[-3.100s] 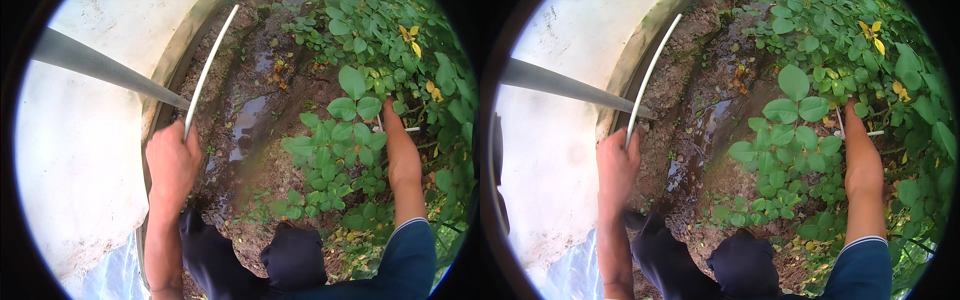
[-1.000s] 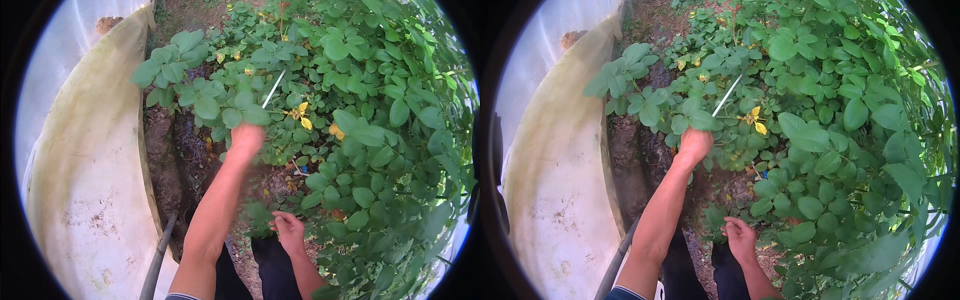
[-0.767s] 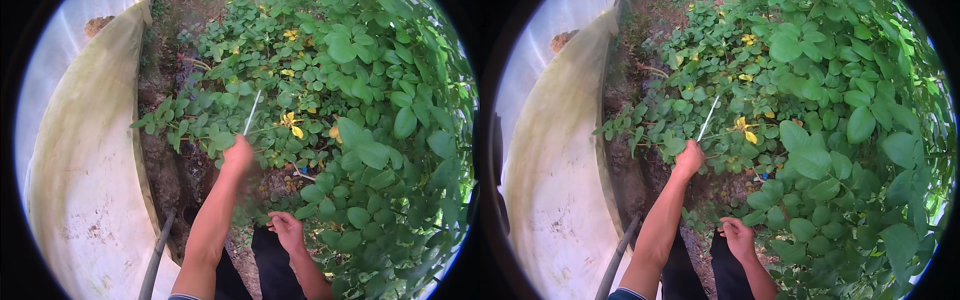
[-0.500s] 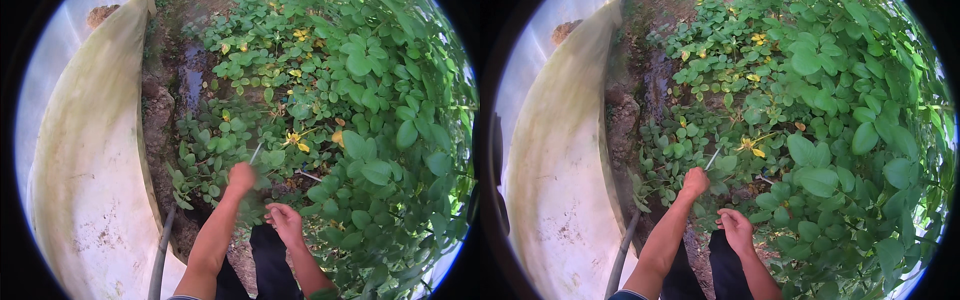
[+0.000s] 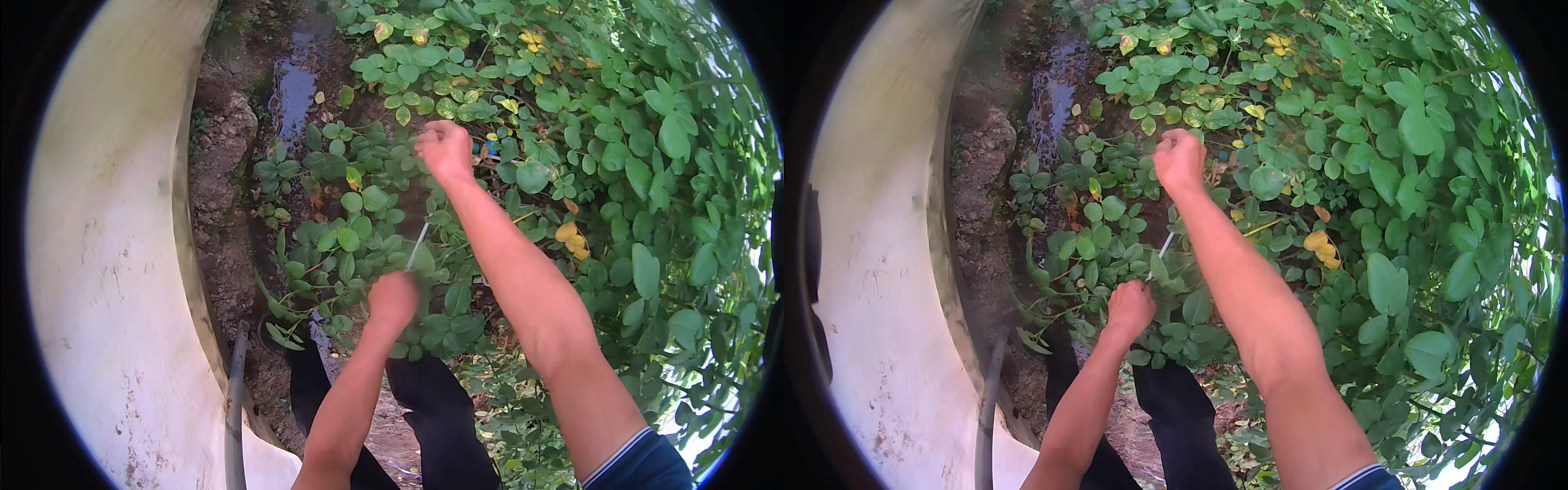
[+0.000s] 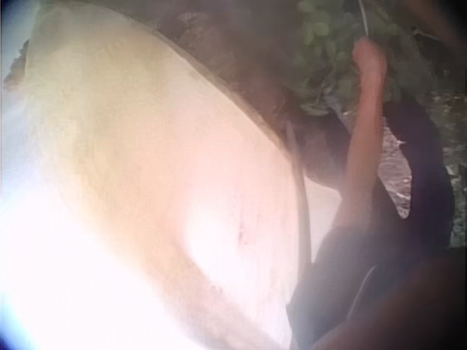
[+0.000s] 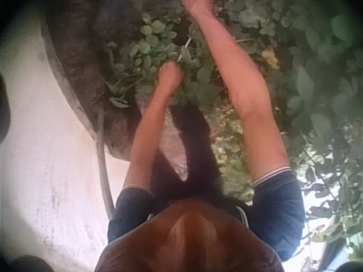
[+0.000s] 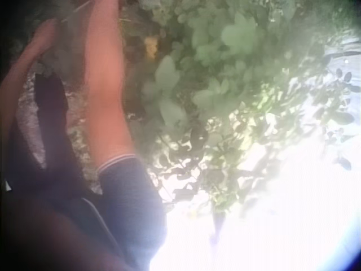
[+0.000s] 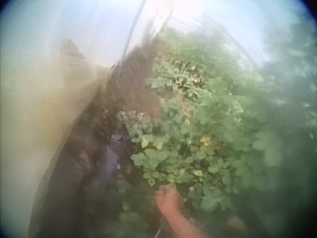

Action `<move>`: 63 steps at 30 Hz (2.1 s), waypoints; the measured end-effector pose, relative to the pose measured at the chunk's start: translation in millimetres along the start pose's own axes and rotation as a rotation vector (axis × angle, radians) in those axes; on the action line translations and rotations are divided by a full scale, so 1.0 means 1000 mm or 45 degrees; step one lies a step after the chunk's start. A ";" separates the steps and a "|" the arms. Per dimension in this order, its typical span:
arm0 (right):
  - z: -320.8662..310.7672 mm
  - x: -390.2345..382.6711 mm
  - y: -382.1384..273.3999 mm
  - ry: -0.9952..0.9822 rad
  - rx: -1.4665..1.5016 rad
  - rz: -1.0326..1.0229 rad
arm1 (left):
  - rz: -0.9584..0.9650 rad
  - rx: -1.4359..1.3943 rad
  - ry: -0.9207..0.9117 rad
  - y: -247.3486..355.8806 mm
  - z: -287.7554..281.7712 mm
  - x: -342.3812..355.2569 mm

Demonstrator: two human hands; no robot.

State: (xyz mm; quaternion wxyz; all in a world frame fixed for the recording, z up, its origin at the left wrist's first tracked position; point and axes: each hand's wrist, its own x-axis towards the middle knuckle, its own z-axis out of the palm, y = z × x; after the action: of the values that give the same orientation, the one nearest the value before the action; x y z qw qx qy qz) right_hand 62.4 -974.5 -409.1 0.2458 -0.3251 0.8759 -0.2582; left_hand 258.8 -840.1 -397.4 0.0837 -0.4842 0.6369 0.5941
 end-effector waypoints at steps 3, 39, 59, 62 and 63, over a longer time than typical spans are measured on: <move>-0.016 0.063 0.036 0.057 -0.579 -0.119 | 0.031 -0.078 0.064 -0.005 0.006 0.005; -0.115 0.146 0.107 -1.037 -1.534 -0.172 | -0.110 -0.339 -0.036 -0.021 0.016 0.044; -0.124 0.126 0.130 -0.820 -1.685 -1.285 | -0.024 -0.267 0.097 -0.021 0.019 0.052; -0.124 0.126 0.130 -0.778 -1.655 -1.144 | -0.003 -0.251 0.099 -0.021 0.020 0.051; -0.124 0.126 0.130 -0.779 -1.647 -1.098 | -0.006 -0.255 0.107 -0.021 0.020 0.051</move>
State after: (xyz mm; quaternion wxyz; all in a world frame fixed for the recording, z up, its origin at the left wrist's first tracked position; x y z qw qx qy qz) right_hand -153.9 -940.7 -429.6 0.1174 -0.7646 0.5447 0.3239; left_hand 238.0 -846.1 -451.5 0.0096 -0.5162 0.5761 0.6337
